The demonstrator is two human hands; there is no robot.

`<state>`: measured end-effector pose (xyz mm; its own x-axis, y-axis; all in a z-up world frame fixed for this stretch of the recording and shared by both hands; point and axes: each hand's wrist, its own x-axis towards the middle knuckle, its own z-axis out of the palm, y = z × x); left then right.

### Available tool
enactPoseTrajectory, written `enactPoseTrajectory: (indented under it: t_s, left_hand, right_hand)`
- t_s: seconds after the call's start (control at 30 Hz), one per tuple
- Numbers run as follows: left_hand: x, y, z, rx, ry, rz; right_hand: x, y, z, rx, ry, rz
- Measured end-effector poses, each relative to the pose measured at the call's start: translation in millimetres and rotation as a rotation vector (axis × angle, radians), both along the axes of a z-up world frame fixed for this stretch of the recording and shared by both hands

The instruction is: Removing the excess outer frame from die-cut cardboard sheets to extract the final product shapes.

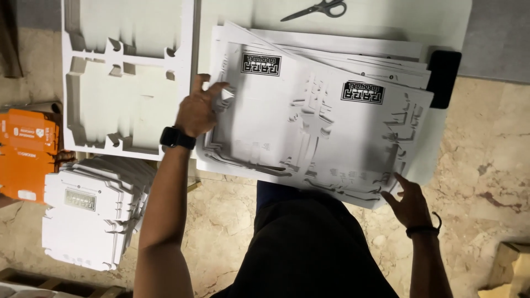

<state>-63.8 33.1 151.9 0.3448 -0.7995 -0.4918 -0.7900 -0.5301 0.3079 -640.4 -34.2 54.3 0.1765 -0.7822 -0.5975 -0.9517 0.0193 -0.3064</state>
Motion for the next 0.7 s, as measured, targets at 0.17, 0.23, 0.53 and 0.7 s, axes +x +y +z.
enactPoseTrajectory:
  t_s: [0.17, 0.23, 0.53, 0.7]
  left_hand:
    - [52.7, 3.8, -102.8, 0.012, -0.084, -0.023]
    - [58.1, 2.2, -127.1, 0.020, -0.045, -0.017]
    - [48.5, -0.7, -129.4, 0.057, -0.026, 0.009]
    - [66.5, 13.1, -173.5, 0.085, -0.168, 0.003]
  right_hand:
    - [4.9, -4.2, 7.0, 0.010, -0.017, -0.018]
    - [10.1, -3.6, 8.6, 0.014, -0.015, -0.006]
    - [-1.2, 10.4, 3.9, 0.081, -0.019, -0.068]
    - [-7.2, 13.3, -4.6, 0.077, -0.028, -0.075]
